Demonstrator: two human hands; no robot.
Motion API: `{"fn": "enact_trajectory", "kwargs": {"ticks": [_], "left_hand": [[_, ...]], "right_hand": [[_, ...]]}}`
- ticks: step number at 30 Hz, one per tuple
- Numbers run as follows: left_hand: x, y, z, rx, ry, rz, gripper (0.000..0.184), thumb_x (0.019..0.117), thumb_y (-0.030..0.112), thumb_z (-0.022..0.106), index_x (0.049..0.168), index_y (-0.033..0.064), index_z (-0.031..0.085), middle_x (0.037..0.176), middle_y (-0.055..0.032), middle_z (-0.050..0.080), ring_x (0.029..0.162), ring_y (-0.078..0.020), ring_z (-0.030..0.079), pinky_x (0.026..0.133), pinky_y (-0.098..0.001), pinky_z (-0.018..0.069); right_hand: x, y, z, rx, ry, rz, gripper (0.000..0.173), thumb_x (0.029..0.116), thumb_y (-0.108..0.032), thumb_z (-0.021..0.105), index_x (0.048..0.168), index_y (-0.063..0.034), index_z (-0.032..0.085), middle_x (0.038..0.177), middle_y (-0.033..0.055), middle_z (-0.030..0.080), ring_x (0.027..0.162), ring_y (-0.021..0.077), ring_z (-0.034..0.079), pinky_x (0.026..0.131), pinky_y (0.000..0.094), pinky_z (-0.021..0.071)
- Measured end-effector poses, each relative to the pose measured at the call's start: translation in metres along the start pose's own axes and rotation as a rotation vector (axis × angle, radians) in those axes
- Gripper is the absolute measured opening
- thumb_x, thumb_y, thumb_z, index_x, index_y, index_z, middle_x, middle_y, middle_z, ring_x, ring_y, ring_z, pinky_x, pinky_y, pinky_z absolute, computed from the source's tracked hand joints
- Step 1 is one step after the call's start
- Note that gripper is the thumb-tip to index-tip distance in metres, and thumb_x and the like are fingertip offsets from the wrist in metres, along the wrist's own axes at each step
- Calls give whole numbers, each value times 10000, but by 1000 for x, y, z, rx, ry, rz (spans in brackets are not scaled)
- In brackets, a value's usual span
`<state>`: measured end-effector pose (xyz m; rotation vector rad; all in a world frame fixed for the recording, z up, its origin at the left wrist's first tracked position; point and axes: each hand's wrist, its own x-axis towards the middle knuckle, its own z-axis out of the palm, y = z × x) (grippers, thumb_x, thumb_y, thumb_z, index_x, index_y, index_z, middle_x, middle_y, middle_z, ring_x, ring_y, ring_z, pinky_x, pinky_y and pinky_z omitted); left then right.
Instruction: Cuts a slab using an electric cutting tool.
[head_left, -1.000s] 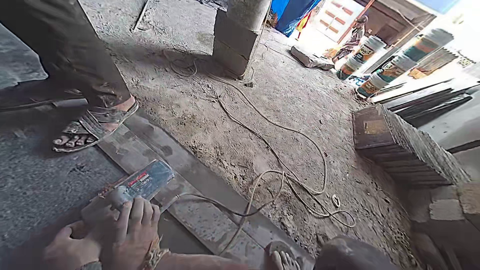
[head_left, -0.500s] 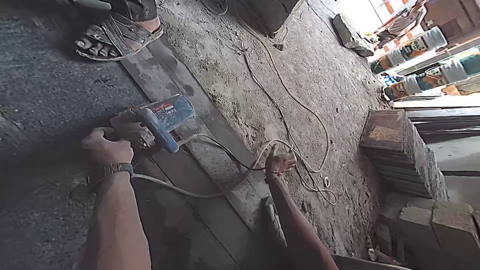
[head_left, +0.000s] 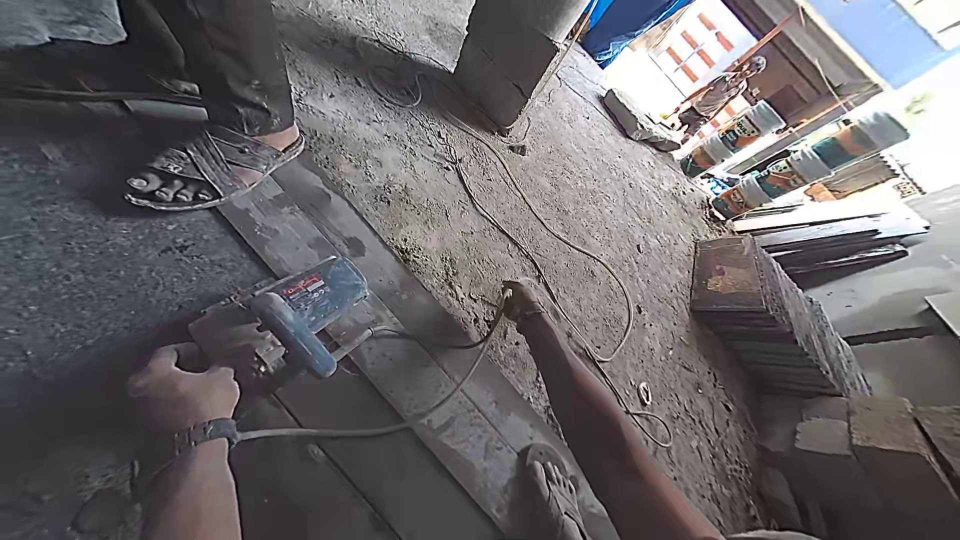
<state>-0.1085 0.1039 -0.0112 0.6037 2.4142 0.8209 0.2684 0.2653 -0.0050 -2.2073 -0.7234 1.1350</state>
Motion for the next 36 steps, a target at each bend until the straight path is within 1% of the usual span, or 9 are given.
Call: {"fn": "enact_trajectory", "kwargs": {"ticks": [4, 7, 9, 13, 20, 27, 30, 33, 36], "left_hand": [[-1, 1, 0, -2, 10, -1, 420, 974, 51, 621, 1374, -64, 562, 1405, -316, 563, 1374, -422, 510, 1158, -549, 362], [1, 1, 1, -42, 8, 14, 416, 970, 17, 617, 1366, -95, 553, 1399, -349, 548, 1373, -450, 498, 1161, -559, 351], [1, 2, 4, -59, -1, 30, 405, 962, 0, 619, 1349, -102, 556, 1378, -355, 557, 1346, -462, 516, 1138, -566, 378], [-2, 5, -3, -91, 50, 4, 401, 907, -45, 673, 1298, -83, 593, 1330, -349, 580, 1291, -479, 541, 1098, -603, 395], [15, -5, 5, -29, 40, -5, 361, 885, -17, 707, 1240, -45, 649, 1212, -316, 656, 1198, -490, 608, 1026, -675, 441], [15, -1, 0, -13, 28, -25, 380, 876, 45, 757, 1232, -39, 654, 1238, -313, 638, 1224, -486, 586, 1040, -649, 431], [15, -1, 2, -43, 30, -24, 460, 851, 142, 824, 1230, -57, 656, 1243, -333, 624, 1214, -505, 580, 1031, -647, 436], [17, 2, -3, -28, -2, -34, 430, 870, 129, 801, 1232, -51, 656, 1215, -324, 635, 1195, -489, 596, 1035, -611, 448], [21, 1, -7, -29, -25, -31, 443, 853, 146, 835, 1213, -48, 662, 1166, -298, 649, 1153, -464, 612, 1031, -569, 461]], "right_hand": [[-34, -85, 28, -415, 130, -385, 438, 1111, -323, 410, 1386, -1, 517, 1298, 266, 639, 1227, 386, 627, 1007, 546, 499], [-43, -140, 60, -576, 10, -795, 382, 1089, -247, 469, 1374, -13, 570, 1220, 232, 686, 1148, 382, 670, 970, 572, 521], [-44, -155, 72, -715, -93, -830, 557, 1051, -420, 547, 1446, -28, 519, 1299, 245, 648, 1210, 402, 633, 993, 607, 497], [-79, -115, 99, -737, 14, -775, 970, 914, -660, 637, 1572, -9, 349, 1577, 296, 371, 1448, 467, 380, 1149, 627, 338], [-128, 30, 126, -717, -318, -1265, 331, 971, -331, 676, 1104, -37, 745, 1083, 168, 721, 1034, 342, 689, 937, 515, 542], [-163, 1, 156, -747, -584, -1339, 355, 987, -318, 676, 1177, -19, 706, 1044, 134, 723, 901, 266, 713, 822, 477, 588], [-176, 4, 162, -652, -308, -1293, 329, 1053, -271, 508, 1041, -9, 707, 927, 126, 697, 821, 259, 690, 723, 458, 568], [-171, 30, 152, -693, -18, -927, 340, 1073, -209, 438, 1063, 33, 675, 977, 189, 684, 923, 317, 679, 832, 509, 535], [-164, 86, 130, -955, -99, -851, 338, 1051, -148, 453, 1215, 39, 681, 1231, 224, 685, 1172, 373, 654, 1022, 538, 499]]}}
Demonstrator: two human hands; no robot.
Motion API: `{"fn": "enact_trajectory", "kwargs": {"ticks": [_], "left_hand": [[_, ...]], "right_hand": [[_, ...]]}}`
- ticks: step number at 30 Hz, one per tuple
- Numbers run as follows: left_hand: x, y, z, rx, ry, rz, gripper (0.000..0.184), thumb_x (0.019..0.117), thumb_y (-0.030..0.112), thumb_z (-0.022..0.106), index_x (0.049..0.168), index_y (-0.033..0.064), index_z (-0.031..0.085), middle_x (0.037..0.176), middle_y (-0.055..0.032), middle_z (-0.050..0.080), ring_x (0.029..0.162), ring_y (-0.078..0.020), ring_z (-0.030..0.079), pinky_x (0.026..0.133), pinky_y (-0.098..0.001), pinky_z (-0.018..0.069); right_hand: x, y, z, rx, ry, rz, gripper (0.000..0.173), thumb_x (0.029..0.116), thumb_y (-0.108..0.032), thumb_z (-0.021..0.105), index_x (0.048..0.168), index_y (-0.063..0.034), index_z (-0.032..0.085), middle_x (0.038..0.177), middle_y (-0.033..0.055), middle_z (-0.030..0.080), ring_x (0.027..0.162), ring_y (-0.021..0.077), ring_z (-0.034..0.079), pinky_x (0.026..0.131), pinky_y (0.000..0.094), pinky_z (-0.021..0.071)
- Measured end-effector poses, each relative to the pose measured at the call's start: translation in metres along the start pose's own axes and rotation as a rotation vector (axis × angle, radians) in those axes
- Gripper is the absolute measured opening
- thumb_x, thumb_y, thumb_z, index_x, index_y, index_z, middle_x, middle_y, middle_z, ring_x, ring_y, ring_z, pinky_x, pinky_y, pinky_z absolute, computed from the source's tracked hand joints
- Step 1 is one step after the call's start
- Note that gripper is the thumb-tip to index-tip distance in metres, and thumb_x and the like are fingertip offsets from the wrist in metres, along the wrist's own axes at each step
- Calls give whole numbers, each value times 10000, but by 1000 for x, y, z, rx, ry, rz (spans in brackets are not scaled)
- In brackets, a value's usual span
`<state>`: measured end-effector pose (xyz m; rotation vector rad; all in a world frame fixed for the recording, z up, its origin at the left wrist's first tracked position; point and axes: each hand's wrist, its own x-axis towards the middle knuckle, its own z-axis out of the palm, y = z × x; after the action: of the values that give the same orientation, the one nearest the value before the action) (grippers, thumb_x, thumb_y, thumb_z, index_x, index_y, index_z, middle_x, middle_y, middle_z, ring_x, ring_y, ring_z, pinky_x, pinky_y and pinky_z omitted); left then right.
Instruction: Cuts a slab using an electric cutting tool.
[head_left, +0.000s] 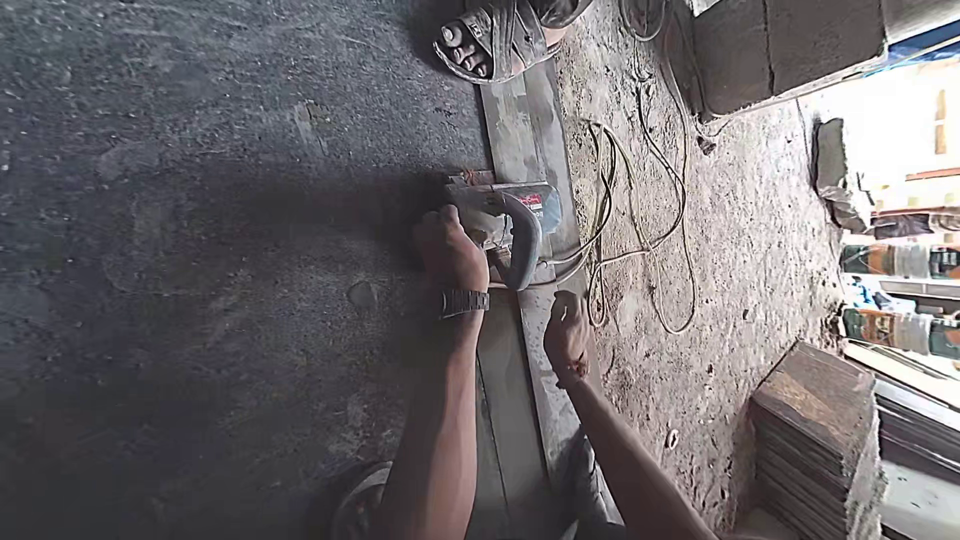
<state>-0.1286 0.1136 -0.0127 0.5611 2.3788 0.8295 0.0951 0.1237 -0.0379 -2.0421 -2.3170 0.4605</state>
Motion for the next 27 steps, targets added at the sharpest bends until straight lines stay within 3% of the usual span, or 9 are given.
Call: {"fn": "enact_trajectory", "kwargs": {"ticks": [2, 5, 10, 15, 20, 23, 25, 27], "left_hand": [[0, 0, -3, 8, -32, -6, 443, 867, 156, 823, 1221, -51, 655, 1170, -296, 646, 1158, -463, 609, 1037, -560, 460], [0, 0, -3, 10, -39, 3, 454, 870, 174, 829, 1225, -46, 653, 1187, -301, 641, 1162, -464, 609, 1029, -567, 470], [-3, -3, -2, -13, -52, -12, 484, 889, 202, 816, 1276, -26, 635, 1265, -297, 617, 1232, -471, 573, 1061, -575, 455], [0, 6, -12, -7, -95, -52, 496, 883, 201, 821, 1286, -26, 641, 1285, -293, 624, 1264, -467, 561, 1091, -575, 429], [1, 9, -16, 17, -102, -41, 472, 889, 161, 803, 1285, -38, 640, 1284, -291, 628, 1269, -451, 566, 1105, -552, 422], [0, 12, -15, 30, -87, -12, 441, 899, 139, 782, 1270, -59, 650, 1271, -298, 638, 1263, -448, 575, 1121, -533, 413], [2, 11, -18, 32, -81, -7, 435, 912, 138, 753, 1289, -52, 649, 1284, -286, 638, 1266, -428, 579, 1133, -514, 406], [2, 8, -16, 14, -54, -19, 421, 904, 112, 747, 1278, -57, 657, 1276, -285, 645, 1257, -428, 585, 1130, -517, 408]], "right_hand": [[-24, 21, 23, -87, -30, -187, 364, 995, -146, 517, 1274, 27, 675, 1337, 212, 659, 1254, 394, 622, 1071, 581, 454], [-38, 18, 27, -196, -140, -240, 555, 996, -294, 488, 1437, 34, 561, 1522, 213, 520, 1389, 393, 518, 1169, 560, 364], [-30, 1, 2, -277, -440, -130, 691, 980, -386, 521, 1555, -16, 423, 1646, 169, 356, 1511, 341, 351, 1252, 523, 201], [-20, -16, -13, -372, -588, -85, 758, 985, -451, 519, 1598, -42, 344, 1680, 152, 284, 1555, 299, 268, 1276, 512, 128], [-20, -26, -19, -404, -516, -144, 616, 1018, -416, 449, 1509, -48, 501, 1583, 176, 450, 1506, 306, 369, 1265, 487, 201], [-18, -25, -5, -264, -202, -43, 403, 1005, -302, 495, 1254, -65, 705, 1359, 141, 645, 1324, 304, 564, 1163, 479, 383], [-11, -37, 12, -47, 60, 48, 395, 1002, -257, 492, 1245, -8, 681, 1274, 223, 652, 1231, 397, 599, 1056, 565, 449], [2, -78, 1, 217, 178, 93, 455, 1050, -305, 444, 1264, 53, 625, 1263, 279, 630, 1216, 436, 590, 1058, 583, 430]]}}
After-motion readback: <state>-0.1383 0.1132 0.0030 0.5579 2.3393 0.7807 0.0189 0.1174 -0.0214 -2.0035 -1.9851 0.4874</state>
